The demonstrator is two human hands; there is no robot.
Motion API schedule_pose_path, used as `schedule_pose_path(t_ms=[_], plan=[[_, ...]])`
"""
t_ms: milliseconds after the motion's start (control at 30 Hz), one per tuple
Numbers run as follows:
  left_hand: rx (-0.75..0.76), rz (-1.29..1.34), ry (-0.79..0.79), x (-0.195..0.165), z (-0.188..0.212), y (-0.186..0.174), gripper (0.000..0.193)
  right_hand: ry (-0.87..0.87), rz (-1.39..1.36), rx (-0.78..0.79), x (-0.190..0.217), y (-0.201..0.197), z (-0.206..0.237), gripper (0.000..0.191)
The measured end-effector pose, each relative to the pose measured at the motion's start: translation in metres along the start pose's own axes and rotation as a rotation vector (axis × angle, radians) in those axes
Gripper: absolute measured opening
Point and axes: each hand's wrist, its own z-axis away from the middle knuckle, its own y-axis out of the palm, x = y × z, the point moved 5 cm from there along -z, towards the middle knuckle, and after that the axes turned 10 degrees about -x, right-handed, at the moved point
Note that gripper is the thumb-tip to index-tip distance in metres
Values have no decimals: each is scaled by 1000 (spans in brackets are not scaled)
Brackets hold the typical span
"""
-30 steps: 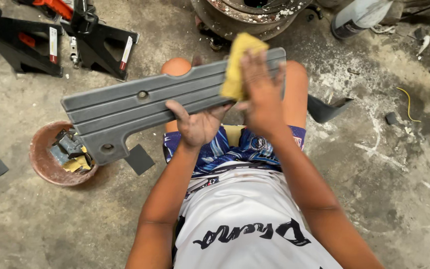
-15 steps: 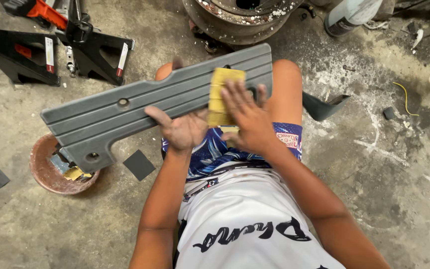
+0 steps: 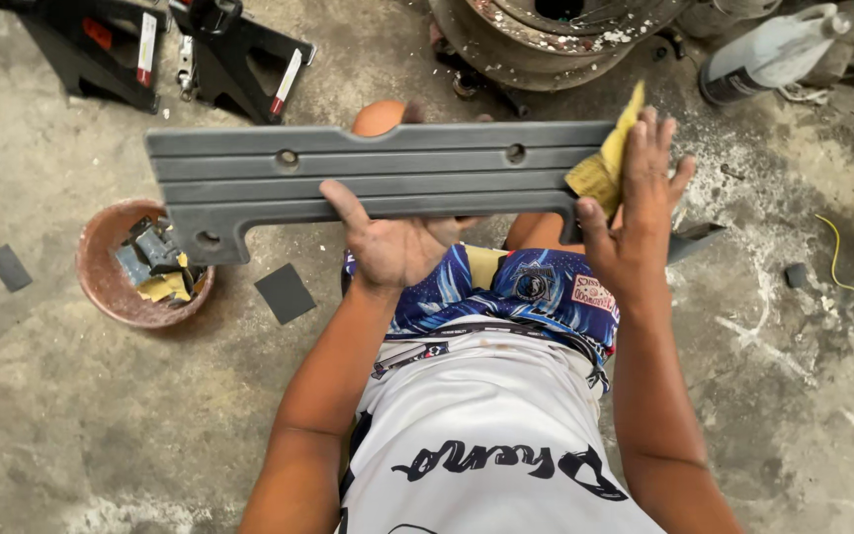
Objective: The person sits on the workshop floor sanding a long gray ribbed plastic part with a sheet of sandpaper, repeatedly rubbing the surfaces and rotating the part to reach different sides. They then switch to a small sanding block and work the edges and holes of the part.
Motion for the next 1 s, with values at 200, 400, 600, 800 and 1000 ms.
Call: schedule_pose_path(t_ms=[200, 400, 600, 800, 1000], plan=[[-59, 29, -66, 2, 3, 8, 109, -36, 15, 30, 11, -9, 10, 58], [-32, -69, 15, -2, 5, 9, 107, -52, 12, 77, 15, -12, 20, 51], [-157, 143, 50, -9, 2, -2, 103, -179, -54, 32, 26, -8, 27, 46], [-241, 317, 54, -6, -2, -5, 98, -135, 113, 127, 24, 6, 34, 62], [-231, 178, 98, -4, -2, -2, 95, -271, 161, 194, 24, 11, 34, 58]])
